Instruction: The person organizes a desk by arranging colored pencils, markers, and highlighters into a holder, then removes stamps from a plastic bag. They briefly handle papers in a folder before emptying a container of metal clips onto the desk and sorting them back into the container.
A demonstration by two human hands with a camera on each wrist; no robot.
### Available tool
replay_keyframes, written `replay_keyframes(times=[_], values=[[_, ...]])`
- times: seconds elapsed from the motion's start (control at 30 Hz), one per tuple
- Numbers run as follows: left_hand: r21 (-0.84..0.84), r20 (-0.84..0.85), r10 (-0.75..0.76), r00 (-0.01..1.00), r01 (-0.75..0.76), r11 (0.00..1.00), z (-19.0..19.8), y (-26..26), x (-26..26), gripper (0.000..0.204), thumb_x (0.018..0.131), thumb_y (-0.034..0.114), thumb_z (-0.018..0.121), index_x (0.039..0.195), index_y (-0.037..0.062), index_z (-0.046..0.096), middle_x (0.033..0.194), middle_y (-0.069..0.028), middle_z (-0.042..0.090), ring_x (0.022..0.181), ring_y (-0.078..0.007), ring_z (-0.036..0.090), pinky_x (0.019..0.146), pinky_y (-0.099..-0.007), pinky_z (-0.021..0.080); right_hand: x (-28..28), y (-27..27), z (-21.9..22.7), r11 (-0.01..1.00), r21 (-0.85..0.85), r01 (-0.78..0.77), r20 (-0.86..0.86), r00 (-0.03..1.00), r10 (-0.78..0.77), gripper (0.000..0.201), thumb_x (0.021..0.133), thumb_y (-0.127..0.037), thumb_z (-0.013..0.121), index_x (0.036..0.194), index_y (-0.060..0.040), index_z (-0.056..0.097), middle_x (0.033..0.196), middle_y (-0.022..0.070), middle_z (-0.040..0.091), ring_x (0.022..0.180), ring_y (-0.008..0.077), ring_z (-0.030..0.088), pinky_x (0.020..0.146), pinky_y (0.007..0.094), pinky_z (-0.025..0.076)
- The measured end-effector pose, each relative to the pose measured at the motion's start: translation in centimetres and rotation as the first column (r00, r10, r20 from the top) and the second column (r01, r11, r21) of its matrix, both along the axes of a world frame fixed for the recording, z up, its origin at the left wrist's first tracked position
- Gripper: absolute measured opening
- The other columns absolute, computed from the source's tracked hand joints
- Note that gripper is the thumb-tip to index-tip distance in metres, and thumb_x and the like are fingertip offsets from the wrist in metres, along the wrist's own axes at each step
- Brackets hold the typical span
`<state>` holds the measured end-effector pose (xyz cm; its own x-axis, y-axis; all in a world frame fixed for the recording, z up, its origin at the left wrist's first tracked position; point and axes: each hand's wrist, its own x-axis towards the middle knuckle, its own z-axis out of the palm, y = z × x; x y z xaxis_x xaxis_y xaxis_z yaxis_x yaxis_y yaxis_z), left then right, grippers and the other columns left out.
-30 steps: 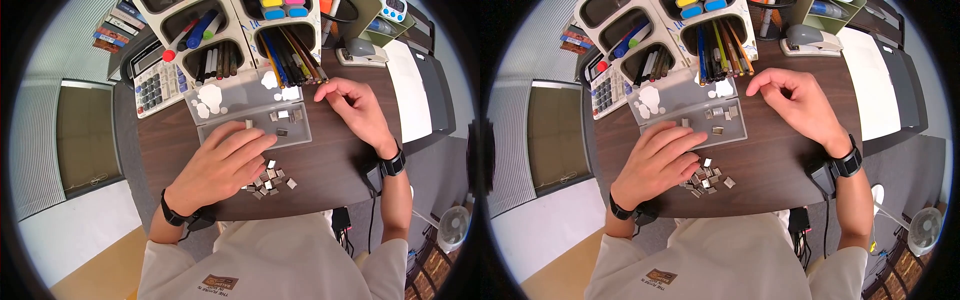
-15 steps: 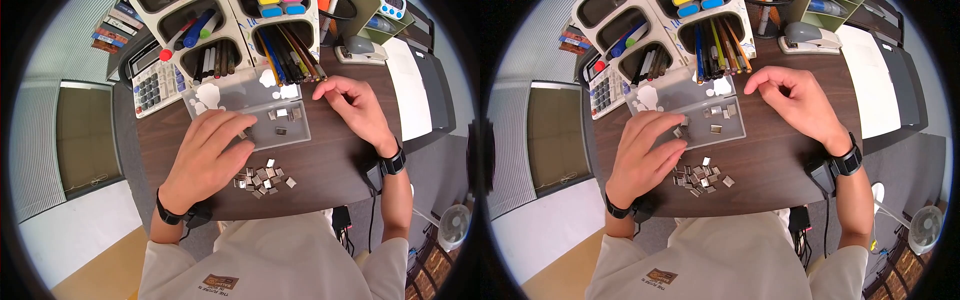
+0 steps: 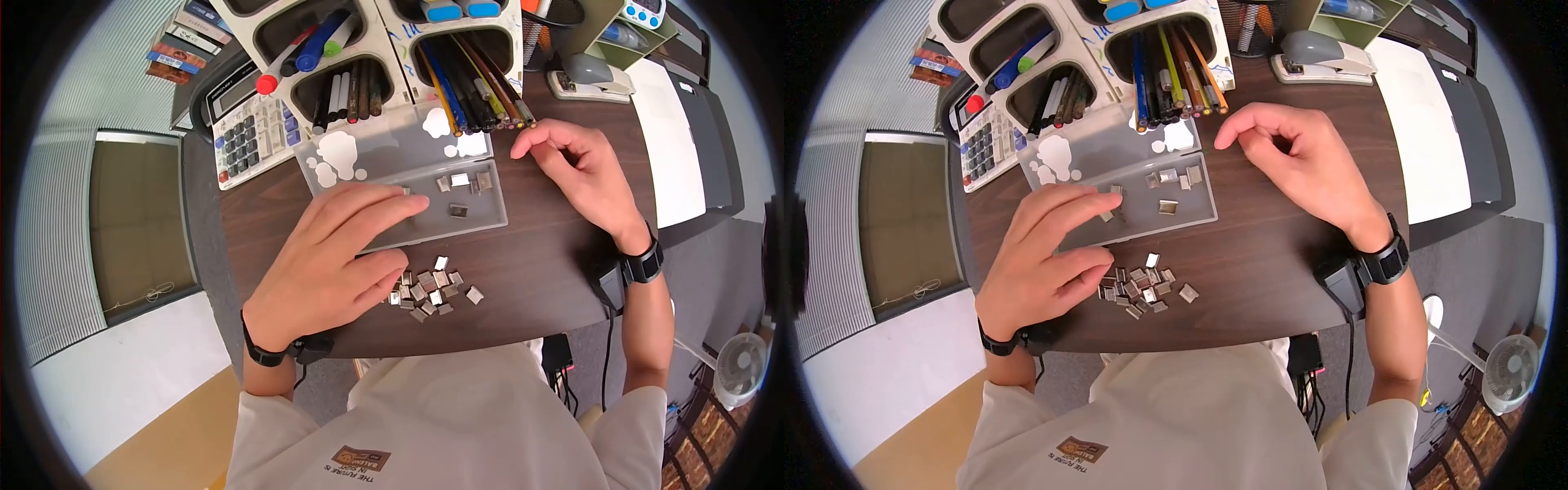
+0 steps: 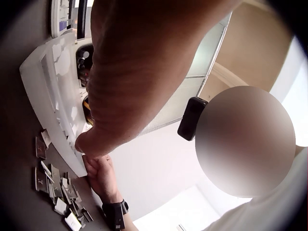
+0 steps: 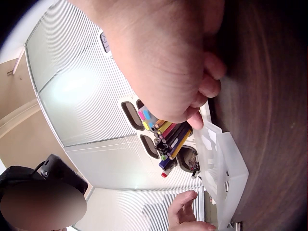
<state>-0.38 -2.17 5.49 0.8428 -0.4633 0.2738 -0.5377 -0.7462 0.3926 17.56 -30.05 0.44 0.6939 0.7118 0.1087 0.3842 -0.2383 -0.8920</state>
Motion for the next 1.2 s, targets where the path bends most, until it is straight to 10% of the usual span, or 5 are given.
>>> replay_keyframes(times=[1.2], values=[[0.005, -0.119, -0.138, 0.983, 0.14, 0.99, -1.1, -1.9, -0.4, 0.024, 0.07, 0.007, 0.086, 0.085, 0.0035, 0.067, 0.145, -0.0124, 0.061, 0.138, -0.0348, 0.053, 0.108, -0.0522, 0.049, 0.1, 0.0, -0.2, 1.0, -0.009, 0.002, -0.01, 1.0, -0.002, 0.019, 0.101, -0.008, 0.057, 0.104, -0.005, 0.076, 0.084, -0.0034, 0.067, 0.074, 0.0042, 0.051, 0.067, 0.0236, 0.043]])
